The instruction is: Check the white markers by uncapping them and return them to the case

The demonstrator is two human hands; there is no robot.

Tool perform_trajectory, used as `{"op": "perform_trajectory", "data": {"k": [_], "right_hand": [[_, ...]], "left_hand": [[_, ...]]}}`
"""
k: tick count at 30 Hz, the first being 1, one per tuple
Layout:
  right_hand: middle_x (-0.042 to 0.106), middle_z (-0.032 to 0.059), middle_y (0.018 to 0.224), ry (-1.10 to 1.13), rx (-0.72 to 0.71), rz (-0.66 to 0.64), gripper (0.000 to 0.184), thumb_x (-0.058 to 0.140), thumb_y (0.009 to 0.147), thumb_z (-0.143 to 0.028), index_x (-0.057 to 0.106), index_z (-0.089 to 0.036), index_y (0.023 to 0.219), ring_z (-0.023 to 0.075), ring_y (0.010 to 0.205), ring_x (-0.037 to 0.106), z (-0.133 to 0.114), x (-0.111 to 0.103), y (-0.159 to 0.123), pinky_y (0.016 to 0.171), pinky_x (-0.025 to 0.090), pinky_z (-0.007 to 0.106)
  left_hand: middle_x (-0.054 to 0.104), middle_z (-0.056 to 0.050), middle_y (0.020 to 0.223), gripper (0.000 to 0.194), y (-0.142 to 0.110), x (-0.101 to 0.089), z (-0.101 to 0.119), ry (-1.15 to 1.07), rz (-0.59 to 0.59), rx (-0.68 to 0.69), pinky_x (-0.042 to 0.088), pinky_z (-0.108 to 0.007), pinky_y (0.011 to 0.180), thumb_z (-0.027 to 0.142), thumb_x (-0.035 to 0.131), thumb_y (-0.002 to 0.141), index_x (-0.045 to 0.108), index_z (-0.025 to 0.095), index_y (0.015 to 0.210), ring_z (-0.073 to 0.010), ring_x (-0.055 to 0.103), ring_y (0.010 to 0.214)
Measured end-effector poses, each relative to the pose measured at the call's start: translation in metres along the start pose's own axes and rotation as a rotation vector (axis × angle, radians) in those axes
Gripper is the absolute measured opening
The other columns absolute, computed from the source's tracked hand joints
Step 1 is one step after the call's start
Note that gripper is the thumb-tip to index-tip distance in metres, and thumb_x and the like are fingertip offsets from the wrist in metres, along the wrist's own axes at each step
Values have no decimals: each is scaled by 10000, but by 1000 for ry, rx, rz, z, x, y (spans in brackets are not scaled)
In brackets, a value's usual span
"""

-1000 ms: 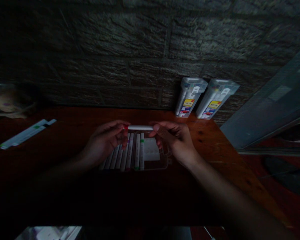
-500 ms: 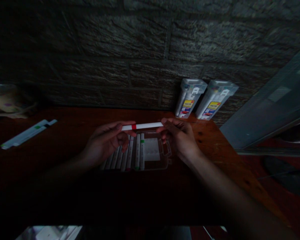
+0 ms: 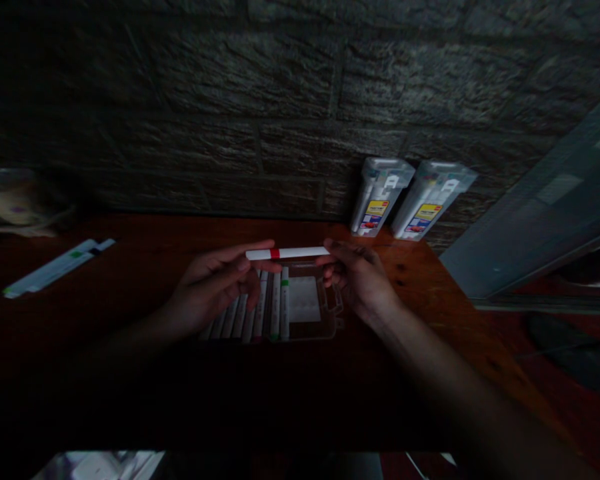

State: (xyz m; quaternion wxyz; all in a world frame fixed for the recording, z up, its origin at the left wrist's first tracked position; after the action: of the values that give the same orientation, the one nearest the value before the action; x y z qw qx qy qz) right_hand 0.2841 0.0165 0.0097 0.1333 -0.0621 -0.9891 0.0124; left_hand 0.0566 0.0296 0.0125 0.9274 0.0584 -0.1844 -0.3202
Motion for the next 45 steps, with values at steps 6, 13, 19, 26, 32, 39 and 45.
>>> {"op": "perform_trajectory", "data": {"k": [6,13,19,26,32,39,45], "right_hand": [[746,31,671,-21,-59,-35,186,814,779,-340,711,-187,749,93,445,581,1,0,0,411,521,198],[721,12,691,-28,-58,-95,140,847,748,-293,755,-190,768,84,490,578,-1,8,-7,433,506,194],[727,8,703,-55,-107,-99,151,859,742,-303,758,-199,786,95,507,594,-1,7,-7,449,510,213],[727,7,673,-158,-133,-97,181,889,715,-319,775,-190,770,85,493,595,-2,11,-10,462,504,200],[735,3,663,-235,-163,-99,199,916,681,-325,798,-199,781,84,478,597,-1,10,-11,457,496,196],[750,-5,646,-522,-382,-189,104,853,770,-295,809,-217,823,119,508,644,-2,16,-19,490,505,234],[812,28,835,-720,-596,-252,100,826,820,-289,800,-206,869,169,703,747,2,21,-29,661,582,274]], "left_hand": [[774,-182,1115,363,1,-3,-2,70,92,31,551,-259,534,288,630,966,701,129,1285,-118,648,576],[803,-142,924,288,3,-7,-3,135,198,26,521,-246,527,240,642,914,769,111,1138,-111,624,553],[804,-146,893,280,4,-10,-6,165,226,13,513,-246,520,252,668,900,775,97,1107,-109,608,538],[799,-100,826,256,3,-8,-4,292,238,-52,501,-215,514,255,716,892,772,107,1093,-88,602,512],[780,-62,782,259,2,-5,0,381,226,-60,529,-212,518,235,735,866,772,109,1090,-87,615,513],[770,-50,782,218,0,-2,-4,463,132,-52,539,-204,533,239,714,878,778,135,1058,-90,639,532],[743,-35,735,212,-5,2,-7,552,102,-37,527,-188,526,262,730,869,771,132,1032,-105,661,557]]}}
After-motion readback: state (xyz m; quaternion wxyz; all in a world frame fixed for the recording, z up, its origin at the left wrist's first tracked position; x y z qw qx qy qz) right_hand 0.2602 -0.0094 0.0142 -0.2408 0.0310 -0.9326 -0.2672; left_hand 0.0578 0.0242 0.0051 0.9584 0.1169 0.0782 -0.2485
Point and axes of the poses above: each hand's wrist, its own y-axis towards the middle knuckle, its own x-axis out of the palm, z = x × y, the point moved 3 cm from there along y, towards the middle knuckle
